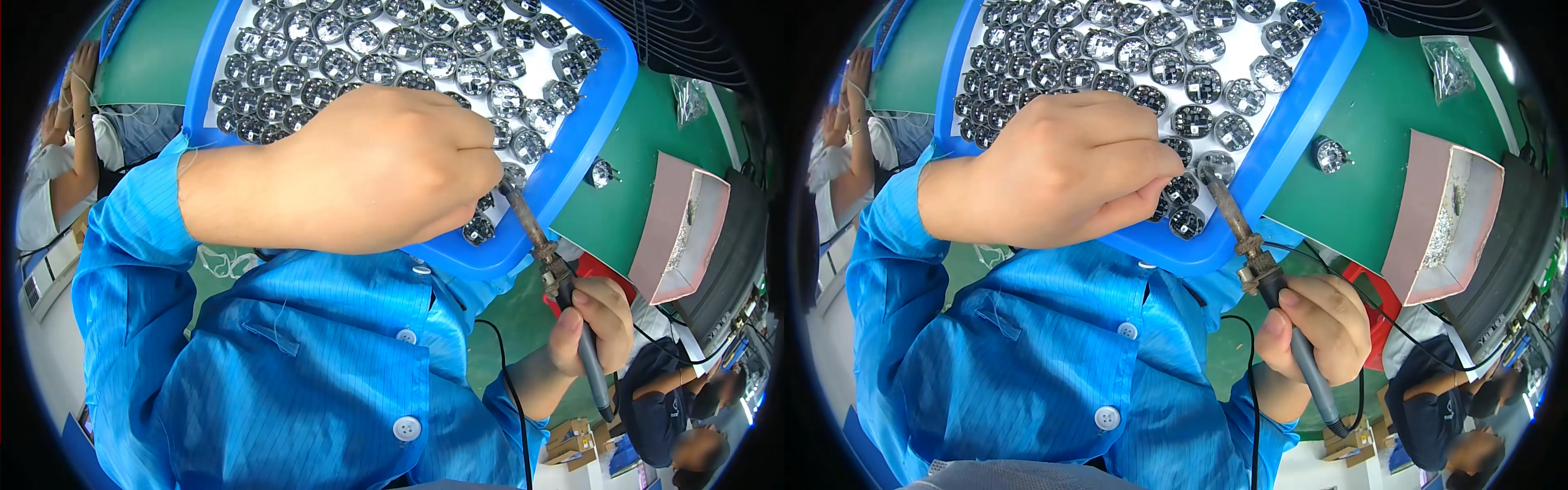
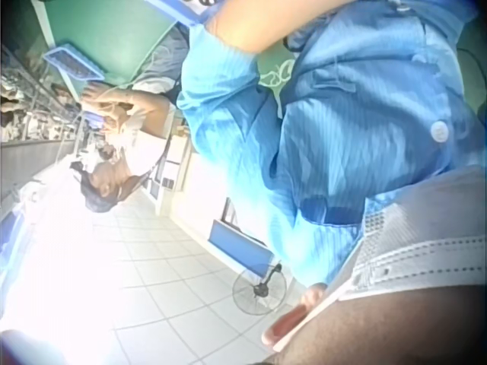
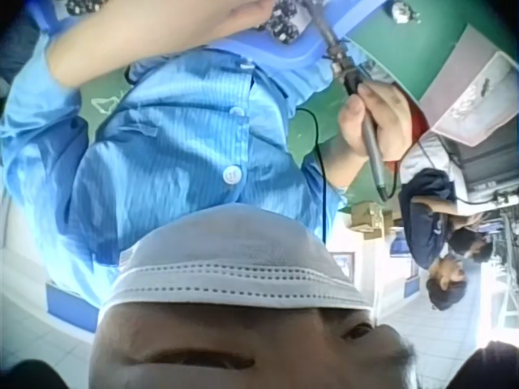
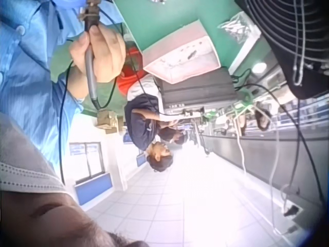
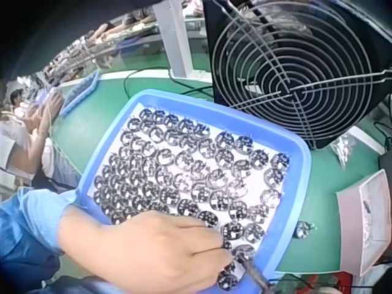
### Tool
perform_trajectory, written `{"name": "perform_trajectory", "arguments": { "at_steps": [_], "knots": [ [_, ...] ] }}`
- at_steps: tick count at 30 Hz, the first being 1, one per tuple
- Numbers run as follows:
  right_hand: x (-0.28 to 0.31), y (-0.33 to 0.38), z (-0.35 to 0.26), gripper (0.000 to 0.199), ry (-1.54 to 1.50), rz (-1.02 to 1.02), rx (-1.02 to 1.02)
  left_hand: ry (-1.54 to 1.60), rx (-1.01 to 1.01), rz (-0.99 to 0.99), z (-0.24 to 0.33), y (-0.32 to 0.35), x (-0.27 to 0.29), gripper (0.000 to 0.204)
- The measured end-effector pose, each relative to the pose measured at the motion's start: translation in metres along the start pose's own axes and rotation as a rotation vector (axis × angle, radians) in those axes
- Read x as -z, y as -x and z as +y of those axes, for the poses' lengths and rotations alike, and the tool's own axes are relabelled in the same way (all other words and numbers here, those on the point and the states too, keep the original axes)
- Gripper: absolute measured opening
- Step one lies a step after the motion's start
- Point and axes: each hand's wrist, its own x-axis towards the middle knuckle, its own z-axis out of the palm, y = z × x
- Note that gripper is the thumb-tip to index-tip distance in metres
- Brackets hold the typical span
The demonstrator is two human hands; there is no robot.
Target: Soldering electronic components onto a circuit board.
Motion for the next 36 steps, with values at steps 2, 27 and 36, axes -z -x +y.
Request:
{"name": "perform_trajectory", "arguments": {
  "at_steps": [2, 27, 36],
  "knots": [
    [-0.001, -0.001, 0.002, 0.025, 0.002, 0.026, 0.014, -0.003, -0.004, -0.005, -0.001, -0.001, -0.001, 0.016],
    [0.011, -0.032, 0.004, 0.027, -0.108, -0.095, -0.028, -0.003, 0.025, -0.015, -0.001, 0.004, 0.004, 0.019],
    [0.011, -0.039, 0.002, 0.026, -0.115, -0.105, -0.017, 0.056, 0.042, 0.076, -0.002, 0.007, 0.006, 0.017]
  ]
}}
